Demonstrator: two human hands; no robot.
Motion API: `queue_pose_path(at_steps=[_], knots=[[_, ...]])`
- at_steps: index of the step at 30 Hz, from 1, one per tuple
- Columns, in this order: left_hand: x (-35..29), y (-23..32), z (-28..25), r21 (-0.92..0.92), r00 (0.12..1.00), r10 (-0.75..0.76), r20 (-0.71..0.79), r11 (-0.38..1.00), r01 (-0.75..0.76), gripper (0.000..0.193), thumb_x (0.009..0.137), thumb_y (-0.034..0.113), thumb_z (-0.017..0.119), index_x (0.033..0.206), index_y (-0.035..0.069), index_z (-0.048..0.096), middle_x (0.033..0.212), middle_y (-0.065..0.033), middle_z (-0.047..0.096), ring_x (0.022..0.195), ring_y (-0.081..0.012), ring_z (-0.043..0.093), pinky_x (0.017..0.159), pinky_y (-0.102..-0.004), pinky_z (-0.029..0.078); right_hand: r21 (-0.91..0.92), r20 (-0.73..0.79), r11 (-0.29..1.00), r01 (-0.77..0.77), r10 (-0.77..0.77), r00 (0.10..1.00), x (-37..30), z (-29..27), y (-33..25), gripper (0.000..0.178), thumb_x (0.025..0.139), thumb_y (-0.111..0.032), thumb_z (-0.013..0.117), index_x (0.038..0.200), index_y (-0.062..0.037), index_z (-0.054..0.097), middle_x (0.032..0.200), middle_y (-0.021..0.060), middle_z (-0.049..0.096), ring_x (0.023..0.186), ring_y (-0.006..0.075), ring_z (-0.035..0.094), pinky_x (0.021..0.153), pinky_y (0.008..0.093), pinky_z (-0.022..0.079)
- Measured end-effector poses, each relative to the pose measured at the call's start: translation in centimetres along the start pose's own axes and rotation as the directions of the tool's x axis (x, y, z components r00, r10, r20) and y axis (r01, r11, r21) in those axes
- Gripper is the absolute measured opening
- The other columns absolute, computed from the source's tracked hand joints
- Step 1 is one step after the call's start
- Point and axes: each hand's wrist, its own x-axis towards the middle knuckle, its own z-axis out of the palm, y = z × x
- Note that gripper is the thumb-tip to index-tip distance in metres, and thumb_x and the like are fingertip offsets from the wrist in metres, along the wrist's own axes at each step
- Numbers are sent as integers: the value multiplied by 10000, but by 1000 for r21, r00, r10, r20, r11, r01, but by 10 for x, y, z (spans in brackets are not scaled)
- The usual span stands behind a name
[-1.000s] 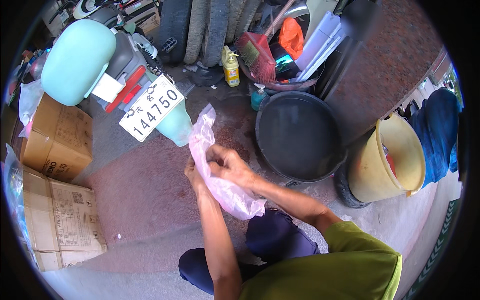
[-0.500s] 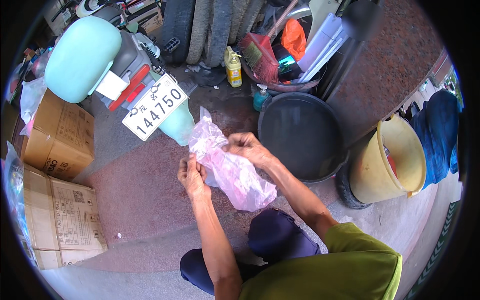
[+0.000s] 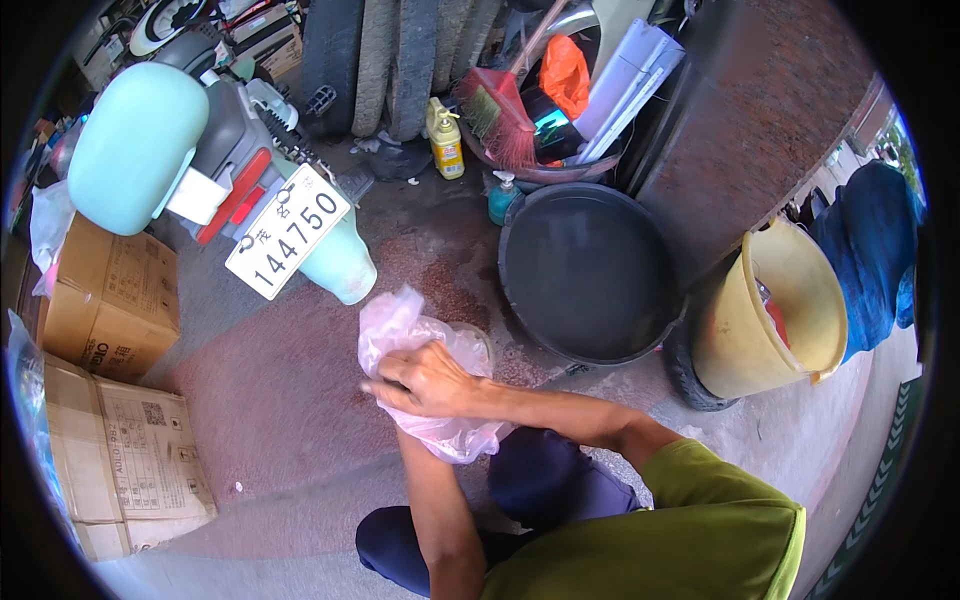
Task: The person picks up a pink plastic bag from a cluttered area, moves to a scooter, and repeatedly opens, closes, and manipulates the bag while squatting. The bag is handled by hand without any tools.
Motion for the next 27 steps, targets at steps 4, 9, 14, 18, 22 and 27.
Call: queue_pose_path(at_steps=[4, 9, 14, 18, 22, 27], knots=[[-8, 1, 8, -74, 991, -127, 39, 989, 130, 200, 935, 256, 597, 854, 74, 568, 795, -34, 597, 626, -125, 577, 580, -255, 511, 36, -175, 979, -201, 204, 963, 16, 4, 28, 275, 954, -248, 542, 853, -40, 689, 720, 179, 651, 631, 306, 646, 607, 404, 535], [-12, 3, 6, -124, 973, -230, 29, 965, 232, 204, 953, 263, 560, 907, 66, 587, 811, -46, 611, 648, -132, 609, 595, -246, 540, 44, -138, 989, 142, -134, 981, -14, 19, 24, 320, 958, -267, 543, 785, -27, 666, 703, 192, 636, 642, 271, 658, 570, 411, 505], [-5, 2, 10, -73, 974, -226, -10, 972, 225, 251, 942, 290, 578, 937, 41, 606, 830, -58, 628, 681, -149, 634, 600, -264, 555, 80, -238, 989, -123, 139, 961, 8, 4, 37, 365, 960, -277, 526, 716, -35, 650, 671, 168, 648, 562, 277, 626, 566, 389, 524], [1, 16, 9, 102, 979, -193, -70, 975, 199, 311, 918, 321, 622, 949, 11, 620, 846, -68, 643, 715, -167, 651, 597, -294, 558, -82, -121, 987, 135, -144, 982, -11, 18, 31, 262, 936, -236, 551, 890, -25, 697, 737, 178, 672, 586, 293, 643, 608, 398, 550], [-10, 19, 37, 109, 944, -224, -244, 961, 256, 378, 894, 353, 666, 960, -18, 634, 863, -78, 658, 749, -185, 667, 595, -324, 561, -39, -306, 992, -119, 102, 947, 11, 5, 100, 297, 915, -266, 614, 788, -4, 672, 659, 143, 654, 516, 249, 611, 483, 372, 474], [-5, 40, 26, -156, 906, -323, -274, 944, 290, 481, 844, 472, 695, 888, -4, 642, 804, -68, 660, 641, -197, 649, 563, -335, 547, 415, -265, 840, -350, 479, 837, 11, -26, 105, 516, 936, -433, 584, 717, 34, 595, 571, 46, 513, 584, 92, 456, 508, 354, 397]])
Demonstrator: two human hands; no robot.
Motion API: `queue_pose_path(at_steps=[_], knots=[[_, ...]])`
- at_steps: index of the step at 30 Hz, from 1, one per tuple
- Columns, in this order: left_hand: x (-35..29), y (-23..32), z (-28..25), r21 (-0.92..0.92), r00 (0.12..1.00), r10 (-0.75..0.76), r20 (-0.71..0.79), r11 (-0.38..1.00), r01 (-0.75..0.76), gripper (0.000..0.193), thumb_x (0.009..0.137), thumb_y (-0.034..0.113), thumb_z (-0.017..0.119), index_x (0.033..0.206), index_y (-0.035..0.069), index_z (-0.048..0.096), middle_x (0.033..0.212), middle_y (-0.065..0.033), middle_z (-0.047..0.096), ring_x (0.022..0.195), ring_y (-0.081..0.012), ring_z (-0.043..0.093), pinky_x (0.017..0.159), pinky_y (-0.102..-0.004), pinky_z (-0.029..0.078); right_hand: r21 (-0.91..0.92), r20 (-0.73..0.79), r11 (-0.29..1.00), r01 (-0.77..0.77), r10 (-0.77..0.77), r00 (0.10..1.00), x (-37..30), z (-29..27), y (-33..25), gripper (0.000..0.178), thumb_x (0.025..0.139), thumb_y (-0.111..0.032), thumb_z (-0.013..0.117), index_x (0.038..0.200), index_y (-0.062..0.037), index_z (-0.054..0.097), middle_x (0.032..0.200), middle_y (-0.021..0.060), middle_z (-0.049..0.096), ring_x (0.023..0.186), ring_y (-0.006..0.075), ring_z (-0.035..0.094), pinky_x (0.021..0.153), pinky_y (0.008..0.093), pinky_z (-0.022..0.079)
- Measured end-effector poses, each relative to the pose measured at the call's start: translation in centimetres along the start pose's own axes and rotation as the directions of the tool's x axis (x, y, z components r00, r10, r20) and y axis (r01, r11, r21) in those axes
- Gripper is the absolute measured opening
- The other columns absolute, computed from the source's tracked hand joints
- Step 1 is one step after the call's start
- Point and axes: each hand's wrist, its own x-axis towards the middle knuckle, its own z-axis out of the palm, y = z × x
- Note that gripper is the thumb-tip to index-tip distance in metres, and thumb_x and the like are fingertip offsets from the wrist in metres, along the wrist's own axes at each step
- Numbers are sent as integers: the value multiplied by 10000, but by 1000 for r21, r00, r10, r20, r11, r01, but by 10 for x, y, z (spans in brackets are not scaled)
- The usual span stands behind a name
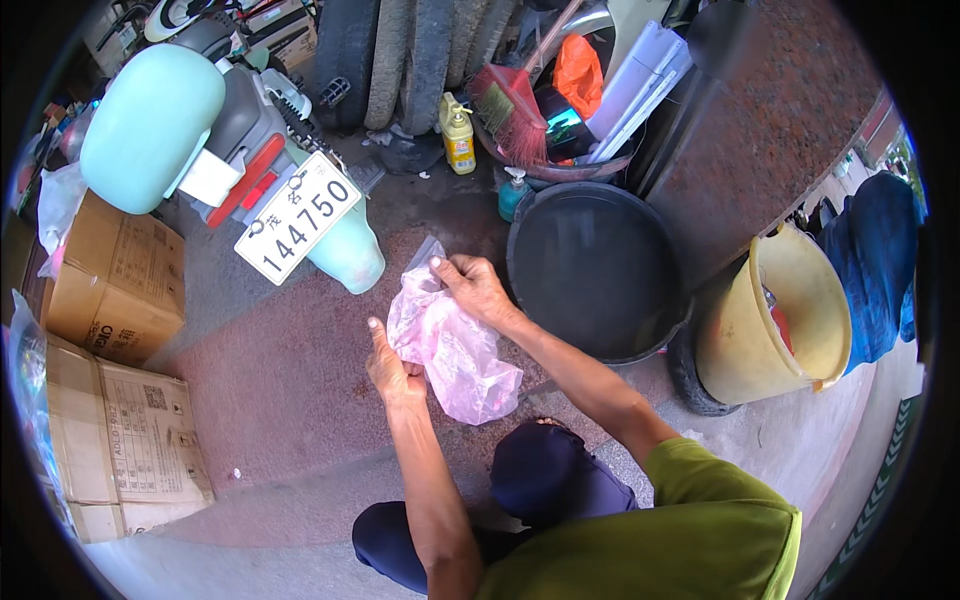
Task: The person picks up a pink plastic bag from a cluttered area, moves to a scooter, and repeatedly opens, closes, and manipulates the bag while squatting. The bag is handled by hand without any tools.
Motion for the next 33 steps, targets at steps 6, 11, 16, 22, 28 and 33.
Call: queue_pose_path(at_steps=[6, 11, 16, 22, 28, 33], knots=[[-10, 4, 4, -134, 998, 9, -68, 991, -18, 610, 833, 552, 668, 986, -35, 605, 930, -93, 666, 786, -197, 652, 680, -329, 544, -183, 125, 969, -163, 188, 974, -44, -33, -63, 588, 801, -540, 695, 883, 30, 576, 761, 143, 619, 730, 204, 610, 665, 352, 499], [-31, -14, 3, 182, 973, 207, 98, 958, -222, 386, 888, 328, 685, 1053, -9, 593, 982, -96, 657, 848, -187, 638, 728, -336, 541, -45, 287, 989, -140, 147, 947, -50, -30, -32, 229, 796, -149, 719, 905, 4, 587, 775, 72, 602, 752, 136, 581, 657, 289, 475], [-26, -14, 1, 4, 948, 310, 70, 950, -311, 219, 894, 197, 687, 946, 11, 584, 933, -80, 651, 814, -182, 644, 700, -349, 557, 199, 206, 953, -229, 188, 960, -42, -31, -27, 85, 821, -14, 597, 905, -2, 587, 768, 21, 584, 727, 110, 547, 675, 258, 454], [-12, -25, 2, 101, 956, 293, 16, 951, -293, 363, 932, 306, 620, 1127, 2, 592, 1040, -107, 656, 899, -199, 650, 751, -339, 563, 75, -156, 997, -17, 28, 987, -35, -24, -1, 100, 845, -71, 524, 874, 21, 545, 758, 70, 590, 695, 130, 557, 647, 260, 467], [59, -78, -75, 5, 696, 325, 640, 904, -427, 529, 968, 328, 504, 1369, 9, 374, 1223, -97, 538, 1032, -146, 580, 786, -299, 552, -284, 474, 783, 553, -387, 791, -79, 41, -40, 256, 883, -278, 634, 805, -40, 580, 632, 141, 562, 567, 297, 600, 556, 370, 505], [34, -61, -19, 349, 405, 236, 883, -908, -233, 268, 900, 189, 515, 1106, 19, 532, 872, -33, 620, 694, -158, 637, 623, -308, 530, -324, 84, 856, 403, -398, 914, -49, 38, -9, 218, 896, -245, 575, 776, -66, 614, 625, 139, 608, 477, 278, 580, 515, 384, 519]])
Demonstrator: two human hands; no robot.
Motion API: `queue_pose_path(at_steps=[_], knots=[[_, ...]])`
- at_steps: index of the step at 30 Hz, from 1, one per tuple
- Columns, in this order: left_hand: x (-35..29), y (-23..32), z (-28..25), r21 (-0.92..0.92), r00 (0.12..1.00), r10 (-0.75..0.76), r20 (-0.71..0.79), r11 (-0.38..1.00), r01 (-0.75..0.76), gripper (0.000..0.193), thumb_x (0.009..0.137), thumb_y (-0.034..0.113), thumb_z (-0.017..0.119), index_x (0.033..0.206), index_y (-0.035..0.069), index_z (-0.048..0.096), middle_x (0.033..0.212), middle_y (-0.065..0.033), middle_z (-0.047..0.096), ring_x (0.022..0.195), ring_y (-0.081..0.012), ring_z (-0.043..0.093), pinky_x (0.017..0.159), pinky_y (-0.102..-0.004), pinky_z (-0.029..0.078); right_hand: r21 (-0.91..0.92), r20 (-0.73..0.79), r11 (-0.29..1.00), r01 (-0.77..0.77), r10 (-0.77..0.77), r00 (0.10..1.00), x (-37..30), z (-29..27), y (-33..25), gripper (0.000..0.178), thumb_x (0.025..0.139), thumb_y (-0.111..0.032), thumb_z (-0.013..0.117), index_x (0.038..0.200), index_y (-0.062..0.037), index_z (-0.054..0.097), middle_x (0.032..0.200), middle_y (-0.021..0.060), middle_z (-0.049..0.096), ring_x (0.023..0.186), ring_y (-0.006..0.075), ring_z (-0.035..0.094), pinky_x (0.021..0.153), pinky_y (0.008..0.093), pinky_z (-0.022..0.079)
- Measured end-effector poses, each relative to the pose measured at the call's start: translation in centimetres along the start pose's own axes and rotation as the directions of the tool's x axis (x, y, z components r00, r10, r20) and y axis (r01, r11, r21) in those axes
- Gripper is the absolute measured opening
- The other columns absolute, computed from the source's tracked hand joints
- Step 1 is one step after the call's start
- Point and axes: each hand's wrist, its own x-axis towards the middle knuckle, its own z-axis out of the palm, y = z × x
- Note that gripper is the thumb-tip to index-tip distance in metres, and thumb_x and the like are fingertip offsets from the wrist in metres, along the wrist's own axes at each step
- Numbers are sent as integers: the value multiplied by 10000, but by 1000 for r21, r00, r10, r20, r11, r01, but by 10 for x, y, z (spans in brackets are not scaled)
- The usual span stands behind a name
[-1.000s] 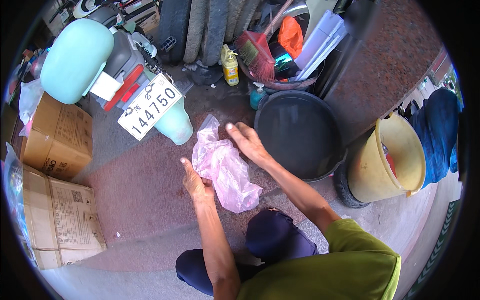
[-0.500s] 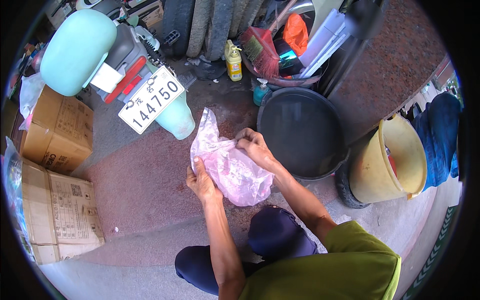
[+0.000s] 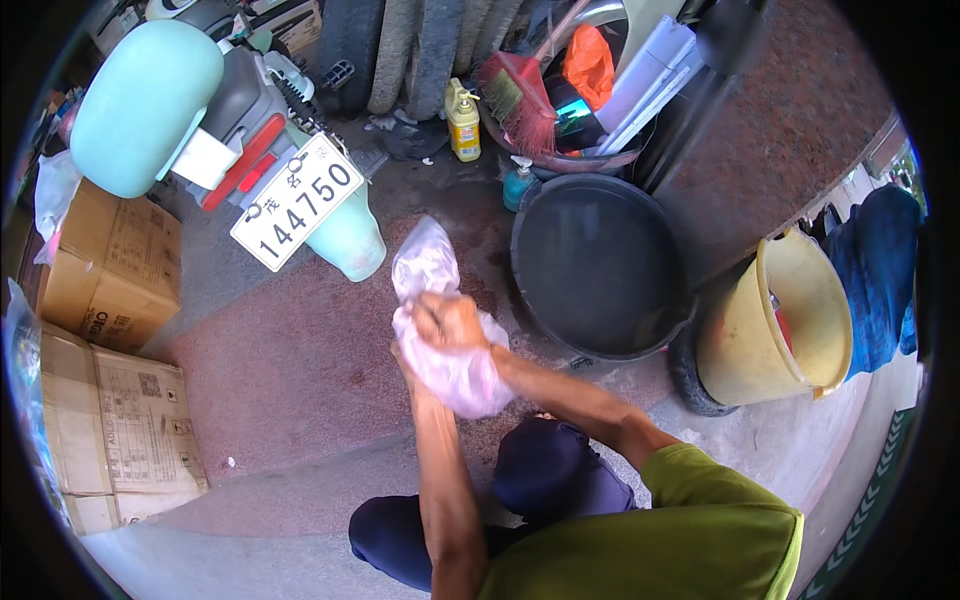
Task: The person picks up a pink plastic bag from a cluttered area, moves to a scooter, and repeatedly opens, closes, and manipulates the bag while squatting. The bag is handled by hand without any tools.
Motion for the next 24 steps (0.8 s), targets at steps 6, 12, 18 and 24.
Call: queue_pose_path(at_steps=[6, 12, 18, 24], knots=[[-8, -7, 26, -205, 956, -33, 293, 974, 97, 219, 914, 157, 552, 1033, -26, 566, 849, -36, 635, 659, -152, 625, 570, -317, 519, 98, -16, 979, 176, -175, 984, 9, 11, 22, 180, 908, -243, 596, 857, -73, 629, 621, 93, 599, 464, 251, 562, 508, 398, 515], [-26, -9, 62, -894, 808, -429, 403, 5, 448, 337, 925, 295, 628, 957, -40, 618, 905, -64, 656, 764, -153, 644, 620, -320, 537, 89, 19, 980, 175, -178, 984, -21, 22, -2, 256, 924, -271, 549, 942, -30, 633, 678, 84, 622, 459, 192, 523, 453, 297, 476], [22, -18, -54, -423, 459, -236, 857, -829, 364, 469, 909, 397, 641, 1039, -52, 604, 1000, -127, 655, 858, -214, 656, 712, -369, 557, 324, -37, 841, -433, 469, 882, 18, -5, 73, 438, 937, -373, 604, 680, -19, 621, 601, 74, 576, 548, 98, 501, 506, 308, 425], [1, -35, -65, -637, 365, -526, 768, -687, 351, 620, 830, 525, 683, 1077, -24, 531, 1014, -132, 619, 830, -243, 663, 669, -340, 577, 292, -7, 819, -493, 518, 856, 32, -78, 58, 411, 956, -400, 569, 882, 5, 575, 827, 51, 612, 773, 117, 570, 686, 280, 470]])
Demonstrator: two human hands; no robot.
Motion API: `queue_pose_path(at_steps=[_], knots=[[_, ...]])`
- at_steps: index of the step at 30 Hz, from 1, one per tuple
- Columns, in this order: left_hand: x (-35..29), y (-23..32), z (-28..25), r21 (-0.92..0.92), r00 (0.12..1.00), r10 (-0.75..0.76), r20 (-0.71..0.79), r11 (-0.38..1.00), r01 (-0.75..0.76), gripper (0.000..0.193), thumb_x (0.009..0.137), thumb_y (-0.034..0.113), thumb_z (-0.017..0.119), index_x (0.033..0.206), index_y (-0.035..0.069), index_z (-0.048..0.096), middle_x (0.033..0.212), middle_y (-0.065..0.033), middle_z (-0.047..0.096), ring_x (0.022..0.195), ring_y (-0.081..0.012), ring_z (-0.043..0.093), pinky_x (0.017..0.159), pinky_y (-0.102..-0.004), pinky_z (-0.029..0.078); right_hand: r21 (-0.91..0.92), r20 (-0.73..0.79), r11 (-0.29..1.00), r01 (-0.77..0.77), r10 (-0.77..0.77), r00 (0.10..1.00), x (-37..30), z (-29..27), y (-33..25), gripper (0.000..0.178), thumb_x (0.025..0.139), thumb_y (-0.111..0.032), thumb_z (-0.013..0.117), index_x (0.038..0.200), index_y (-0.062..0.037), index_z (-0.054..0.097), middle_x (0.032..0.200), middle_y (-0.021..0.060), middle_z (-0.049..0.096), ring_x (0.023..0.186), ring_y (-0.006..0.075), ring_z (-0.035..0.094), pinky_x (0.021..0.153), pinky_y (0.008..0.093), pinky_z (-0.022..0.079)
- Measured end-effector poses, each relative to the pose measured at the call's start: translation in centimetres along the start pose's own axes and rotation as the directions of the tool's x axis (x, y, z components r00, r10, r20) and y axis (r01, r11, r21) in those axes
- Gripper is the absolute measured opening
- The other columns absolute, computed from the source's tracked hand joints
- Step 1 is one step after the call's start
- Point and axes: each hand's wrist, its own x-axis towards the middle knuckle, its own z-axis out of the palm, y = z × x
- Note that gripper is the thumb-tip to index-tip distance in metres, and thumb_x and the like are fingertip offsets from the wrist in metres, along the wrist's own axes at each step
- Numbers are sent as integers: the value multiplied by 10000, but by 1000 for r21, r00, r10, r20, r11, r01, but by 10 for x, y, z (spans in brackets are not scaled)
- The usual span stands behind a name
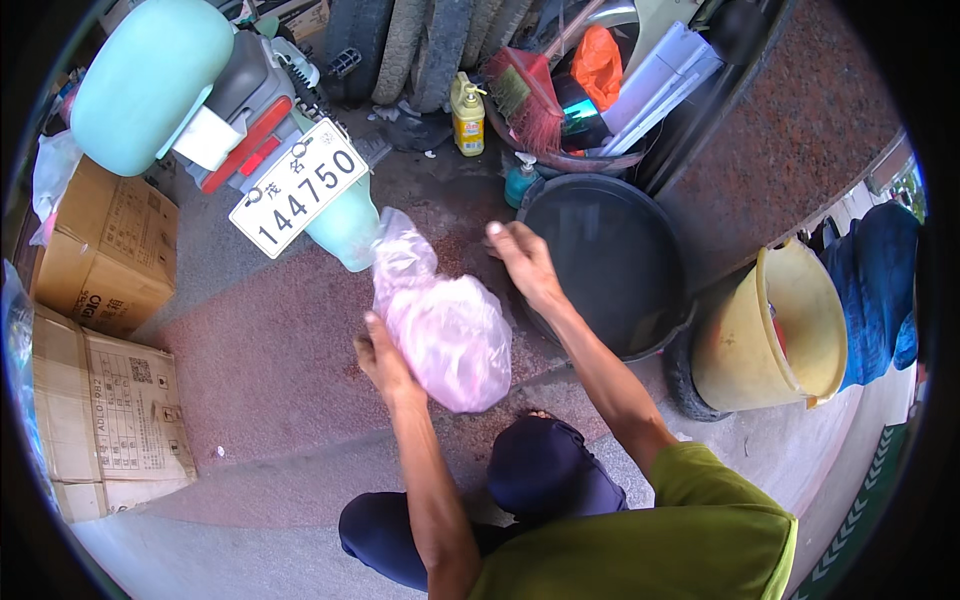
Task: The person picks up a pink plastic bag from a cluttered area, moves to a scooter, and repeatedly opens, closes, and manipulates the bag while squatting. The bag is handled by hand without any tools.
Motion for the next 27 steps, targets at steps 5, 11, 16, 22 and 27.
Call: queue_pose_path(at_steps=[5, 11, 16, 22, 27], knots=[[-30, -23, 7, 158, 960, 115, 254, 975, -158, 634, 893, 446, 623, 1259, -52, 485, 1052, -154, 625, 915, -230, 666, 762, -319, 602, -301, 417, 953, -37, 167, 894, -77, 2, -81, 416, 884, -388, 670, 956, 17, 612, 839, 101, 631, 849, 170, 592, 768, 291, 472], [-45, 7, 0, 206, 921, -70, 383, 978, -11, 538, 893, 452, 645, 1172, -4, 584, 1075, -81, 617, 989, -165, 570, 841, -327, 460, 32, 441, 985, -168, 137, 887, -64, 8, -42, 216, 861, -153, 697, 943, 32, 621, 780, 49, 636, 703, 121, 590, 615, 291, 488], [-34, -19, -3, -36, 917, 30, 397, 999, -18, 297, 872, 58, 673, 1152, -8, 598, 1097, -83, 654, 938, -149, 629, 821, -297, 512, -99, 144, 990, 98, -83, 986, -68, 8, -35, 337, 828, -250, 753, 919, 45, 617, 766, 99, 653, 682, 159, 619, 624, 306, 504], [-26, -30, 3, -294, 917, 164, 364, 954, -54, 262, 893, 37, 627, 1145, -5, 573, 1039, -85, 658, 891, -168, 656, 766, -309, 571, -435, 419, 851, 294, -98, 903, -104, 6, -84, 471, 762, -423, 769, 912, 7, 647, 773, 144, 665, 720, 291, 663, 703, 404, 506], [-17, -23, -7, -246, 968, 45, 247, 969, 17, 179, 919, 184, 649, 987, 33, 582, 990, -55, 645, 870, -146, 609, 777, -319, 513, -220, 364, 969, -114, 190, 912, -86, -9, -52, 178, 841, -134, 702, 908, 25, 658, 746, 36, 644, 717, 83, 586, 645, 265, 472]])
